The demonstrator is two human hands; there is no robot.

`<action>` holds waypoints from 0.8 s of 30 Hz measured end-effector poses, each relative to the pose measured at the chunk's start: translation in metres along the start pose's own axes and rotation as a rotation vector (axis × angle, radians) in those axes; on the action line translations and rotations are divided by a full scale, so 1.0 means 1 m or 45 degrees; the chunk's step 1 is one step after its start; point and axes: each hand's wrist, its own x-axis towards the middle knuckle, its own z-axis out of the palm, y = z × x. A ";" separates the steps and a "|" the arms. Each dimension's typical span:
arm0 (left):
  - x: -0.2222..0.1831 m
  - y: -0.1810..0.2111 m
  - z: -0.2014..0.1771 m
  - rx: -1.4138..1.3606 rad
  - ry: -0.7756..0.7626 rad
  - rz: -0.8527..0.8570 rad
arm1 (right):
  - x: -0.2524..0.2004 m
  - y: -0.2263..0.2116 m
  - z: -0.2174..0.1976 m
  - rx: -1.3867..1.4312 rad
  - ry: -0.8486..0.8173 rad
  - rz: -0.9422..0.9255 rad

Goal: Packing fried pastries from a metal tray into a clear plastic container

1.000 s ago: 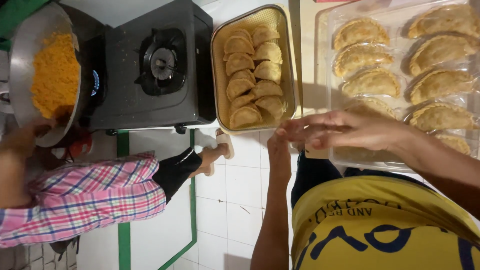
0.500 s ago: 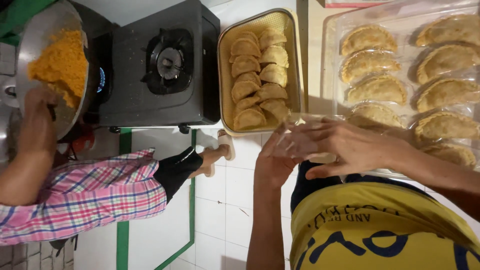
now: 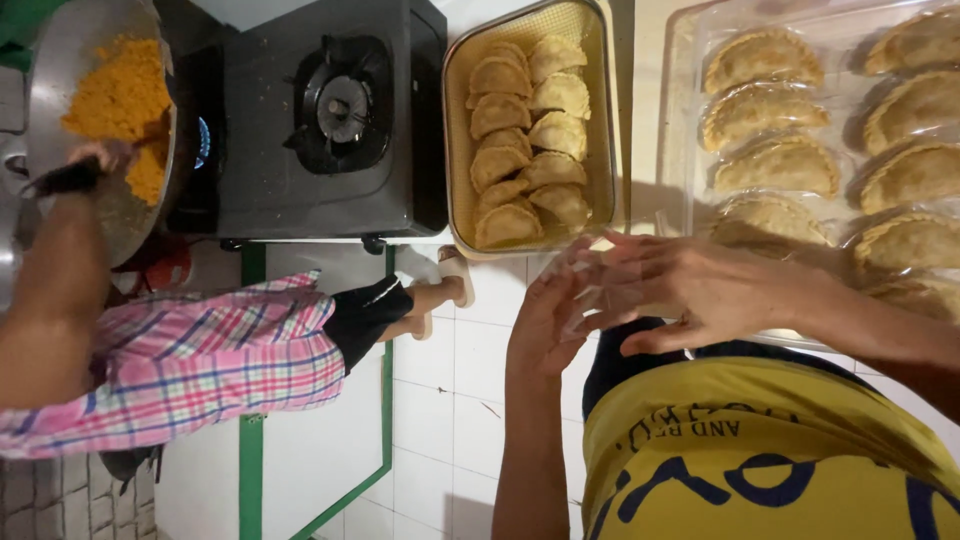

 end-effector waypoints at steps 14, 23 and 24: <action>-0.001 0.006 0.006 1.269 0.604 0.854 | -0.003 0.032 0.011 1.419 -0.069 0.844; 0.015 0.010 -0.025 0.831 0.665 0.182 | 0.034 0.031 -0.012 1.316 -0.089 0.791; 0.019 0.008 -0.031 0.837 0.665 0.175 | 0.035 0.034 -0.011 1.321 -0.081 0.790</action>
